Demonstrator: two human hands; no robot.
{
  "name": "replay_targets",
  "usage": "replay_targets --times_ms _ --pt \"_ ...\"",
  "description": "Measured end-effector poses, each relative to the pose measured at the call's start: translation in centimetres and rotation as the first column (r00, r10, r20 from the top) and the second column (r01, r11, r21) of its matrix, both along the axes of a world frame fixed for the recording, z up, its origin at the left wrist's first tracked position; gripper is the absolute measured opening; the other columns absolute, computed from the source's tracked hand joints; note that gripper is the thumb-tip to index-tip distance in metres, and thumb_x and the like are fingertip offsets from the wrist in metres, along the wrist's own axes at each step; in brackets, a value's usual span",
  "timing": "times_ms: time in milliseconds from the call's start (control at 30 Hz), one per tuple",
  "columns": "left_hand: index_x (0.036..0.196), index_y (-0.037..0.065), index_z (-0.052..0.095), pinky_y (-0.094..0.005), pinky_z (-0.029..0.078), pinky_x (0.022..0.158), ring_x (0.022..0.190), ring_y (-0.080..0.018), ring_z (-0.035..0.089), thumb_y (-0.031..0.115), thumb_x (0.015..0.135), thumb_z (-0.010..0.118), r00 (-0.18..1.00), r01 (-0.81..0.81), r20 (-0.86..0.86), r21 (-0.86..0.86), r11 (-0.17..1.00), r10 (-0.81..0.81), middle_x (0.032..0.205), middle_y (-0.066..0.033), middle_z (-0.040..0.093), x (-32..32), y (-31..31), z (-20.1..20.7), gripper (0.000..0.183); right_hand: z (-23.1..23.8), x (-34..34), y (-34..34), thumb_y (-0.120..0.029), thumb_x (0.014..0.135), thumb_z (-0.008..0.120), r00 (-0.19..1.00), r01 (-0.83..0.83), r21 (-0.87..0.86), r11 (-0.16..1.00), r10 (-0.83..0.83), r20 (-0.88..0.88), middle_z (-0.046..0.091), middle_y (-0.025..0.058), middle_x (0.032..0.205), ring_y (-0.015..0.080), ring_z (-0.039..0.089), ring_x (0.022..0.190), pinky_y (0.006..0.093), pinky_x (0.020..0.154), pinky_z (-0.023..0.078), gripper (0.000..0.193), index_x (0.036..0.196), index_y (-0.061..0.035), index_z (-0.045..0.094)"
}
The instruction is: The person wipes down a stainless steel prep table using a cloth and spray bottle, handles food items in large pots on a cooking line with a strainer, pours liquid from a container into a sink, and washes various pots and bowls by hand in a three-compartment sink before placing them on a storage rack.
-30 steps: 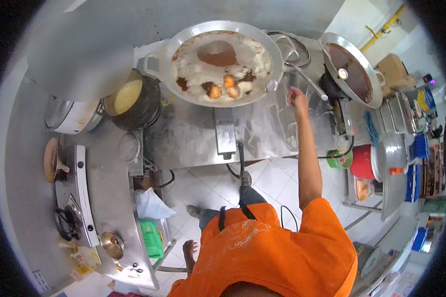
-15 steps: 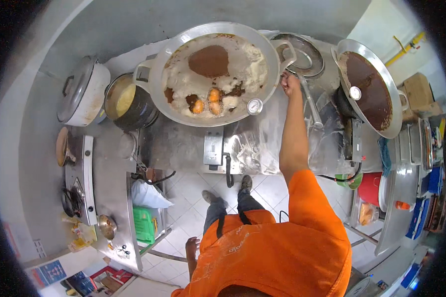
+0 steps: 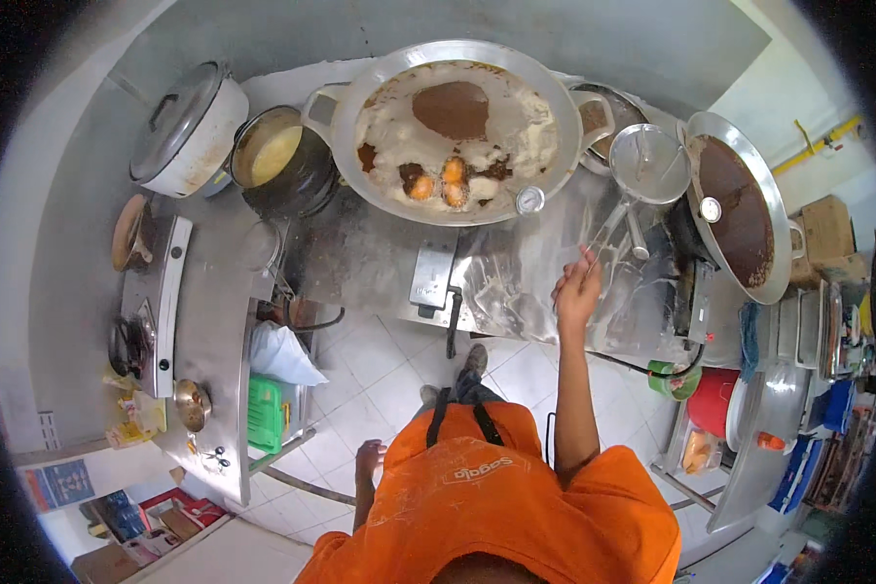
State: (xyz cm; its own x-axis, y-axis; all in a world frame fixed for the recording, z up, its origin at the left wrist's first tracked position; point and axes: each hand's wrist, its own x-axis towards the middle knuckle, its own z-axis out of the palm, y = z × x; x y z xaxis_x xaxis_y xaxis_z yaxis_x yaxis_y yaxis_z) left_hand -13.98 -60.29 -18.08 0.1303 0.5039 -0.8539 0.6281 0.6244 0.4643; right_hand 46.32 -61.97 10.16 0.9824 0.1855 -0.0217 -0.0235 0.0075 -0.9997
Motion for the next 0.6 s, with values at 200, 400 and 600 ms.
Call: replay_targets --times_ms 200,400,600 --pt "0.113 0.011 0.056 -0.0340 0.047 0.055 0.074 -0.0214 0.064 0.025 0.090 0.051 0.929 -0.282 0.205 -0.142 0.949 0.307 0.096 -0.0096 0.068 -0.6 1.3 0.3 0.028 5.8 -4.2 -4.2 -0.019 0.100 0.042 0.976 -0.153 -0.154 0.976 0.173 0.133 0.046 -0.0011 0.065 0.0044 0.043 0.049 0.0220 0.042 0.035 0.029 0.123 -0.0030 0.050" --pt "0.114 0.011 0.055 -0.0353 0.048 0.055 0.074 -0.0217 0.064 0.025 0.091 0.050 0.963 -0.087 0.250 -0.072 0.994 0.102 0.094 -0.0105 0.068 -1.4 -0.2 -0.3 0.027 14.0 5.4 -0.7 -0.010 0.089 0.051 0.424 -0.121 -0.911 0.394 0.851 0.311 0.057 0.0061 0.069 0.0161 0.055 0.057 0.0300 0.053 0.044 0.021 0.107 -0.0023 0.060" --pt "0.113 0.011 0.055 -0.0380 0.049 0.061 0.076 -0.0216 0.064 0.028 0.091 0.051 0.926 -0.234 0.286 -0.082 0.969 0.248 0.097 -0.0099 0.068 -4.7 -2.9 -0.4 0.028 19.4 3.7 4.9 -0.011 0.085 0.049 0.412 -0.874 -0.467 0.136 0.718 -0.561 0.048 -0.0005 0.064 0.0077 0.038 0.042 0.0254 0.033 0.028 0.025 0.104 0.0005 0.060"
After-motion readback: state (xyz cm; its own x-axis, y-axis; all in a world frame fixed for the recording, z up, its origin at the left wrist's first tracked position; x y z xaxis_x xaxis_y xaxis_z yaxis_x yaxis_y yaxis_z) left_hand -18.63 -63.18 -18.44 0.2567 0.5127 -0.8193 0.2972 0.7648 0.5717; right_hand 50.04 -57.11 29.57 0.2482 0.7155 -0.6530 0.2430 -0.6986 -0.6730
